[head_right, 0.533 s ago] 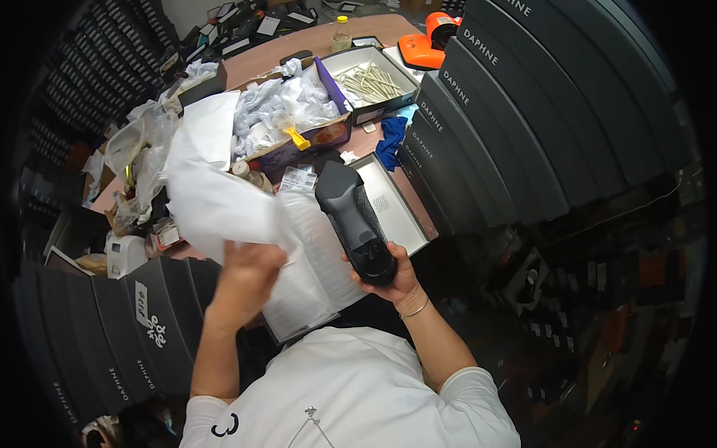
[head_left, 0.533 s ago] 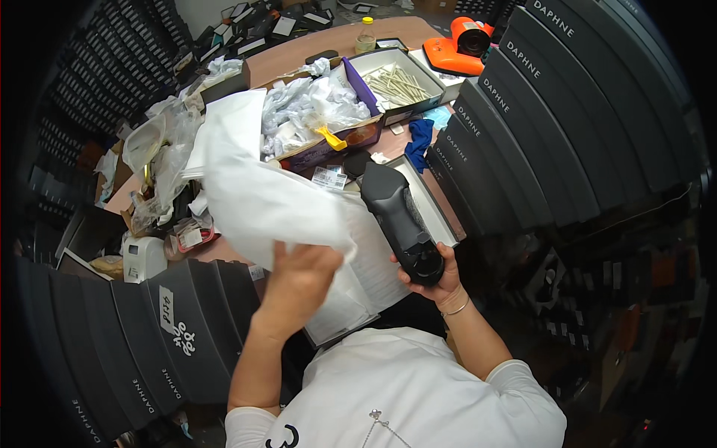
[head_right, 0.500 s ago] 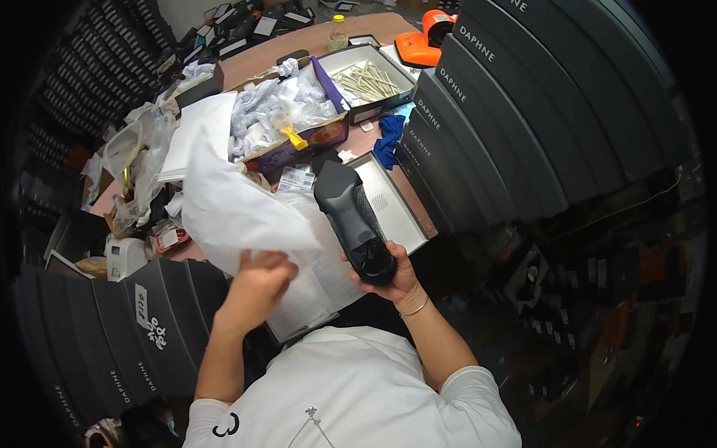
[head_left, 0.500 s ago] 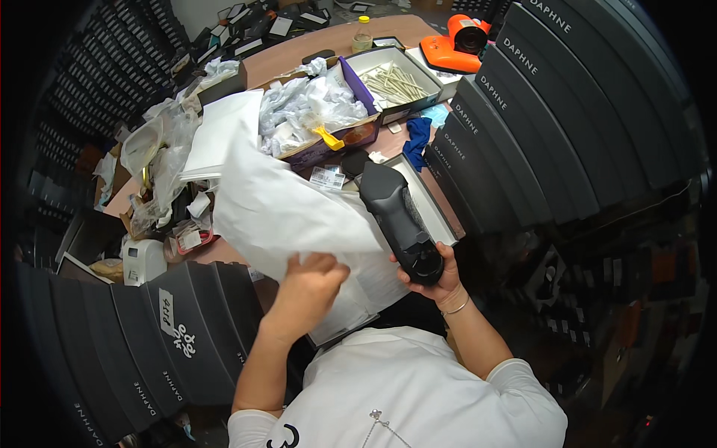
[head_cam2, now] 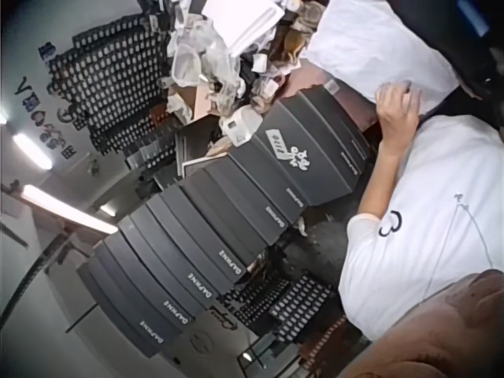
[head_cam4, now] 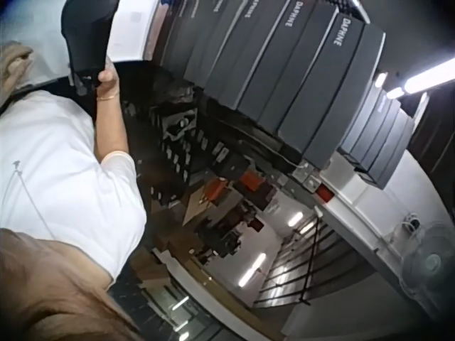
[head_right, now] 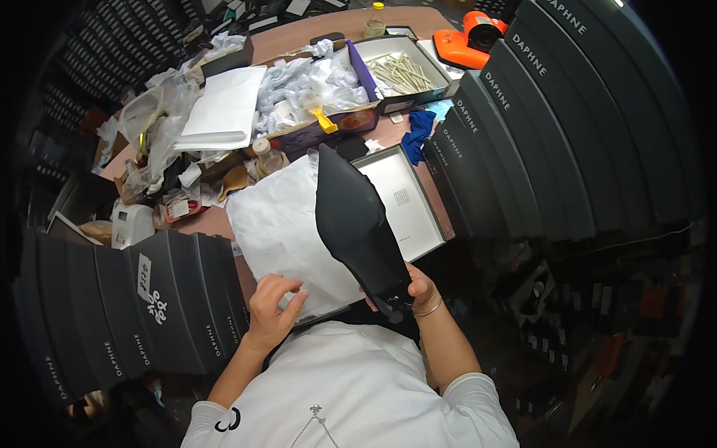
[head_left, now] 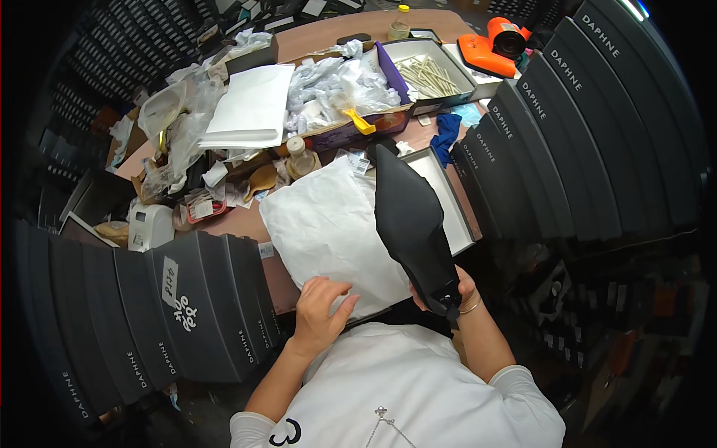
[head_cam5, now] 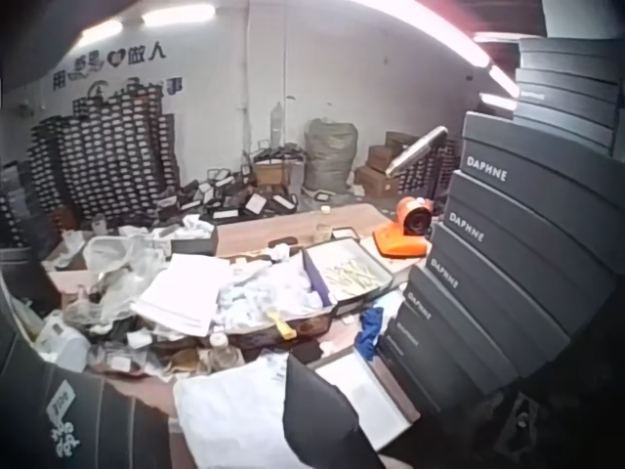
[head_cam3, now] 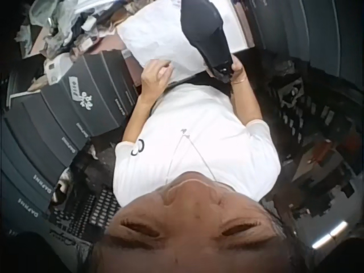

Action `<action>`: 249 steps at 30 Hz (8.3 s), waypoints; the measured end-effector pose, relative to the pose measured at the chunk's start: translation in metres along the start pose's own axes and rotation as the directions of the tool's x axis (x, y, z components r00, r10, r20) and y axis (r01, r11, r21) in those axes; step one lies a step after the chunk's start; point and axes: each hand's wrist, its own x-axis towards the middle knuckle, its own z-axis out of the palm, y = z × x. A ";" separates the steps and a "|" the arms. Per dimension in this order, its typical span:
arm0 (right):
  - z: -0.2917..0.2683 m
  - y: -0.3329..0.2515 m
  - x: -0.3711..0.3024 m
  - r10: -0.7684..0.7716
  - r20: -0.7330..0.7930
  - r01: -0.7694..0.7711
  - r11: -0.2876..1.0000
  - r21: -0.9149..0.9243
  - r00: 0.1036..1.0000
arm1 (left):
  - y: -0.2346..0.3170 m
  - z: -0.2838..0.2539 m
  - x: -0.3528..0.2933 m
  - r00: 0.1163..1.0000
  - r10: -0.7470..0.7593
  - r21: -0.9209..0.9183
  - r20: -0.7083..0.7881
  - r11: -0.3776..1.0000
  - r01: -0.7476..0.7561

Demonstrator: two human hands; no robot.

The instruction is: Checking, cleaning, wrapping, and packing shoes into boxes in a manufacturing environment.

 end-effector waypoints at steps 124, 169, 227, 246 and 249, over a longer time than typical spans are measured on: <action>0.081 -0.014 0.040 0.342 -0.231 -0.412 0.784 -0.464 0.911 | 0.008 -0.038 0.010 0.944 0.233 0.274 -0.231 0.947 -0.167; 0.111 0.058 0.060 -0.083 -0.015 0.074 0.946 -0.315 0.996 | 0.016 -0.015 -0.058 0.793 -0.354 -0.681 -0.496 0.725 -0.103; 0.124 0.005 0.040 0.043 -0.146 -0.150 0.102 -0.983 0.988 | -0.074 -0.050 0.003 0.778 -0.593 -0.764 -0.207 0.595 0.250; -0.104 0.005 0.053 -0.327 -0.217 -0.322 -0.312 -0.894 0.920 | -0.104 0.122 0.024 0.771 -0.605 -0.514 -0.198 0.734 0.444; -0.111 0.030 0.076 -0.390 -0.199 -0.320 -0.273 -0.907 0.899 | -0.103 0.127 0.021 0.762 -0.619 -0.477 -0.193 0.737 0.478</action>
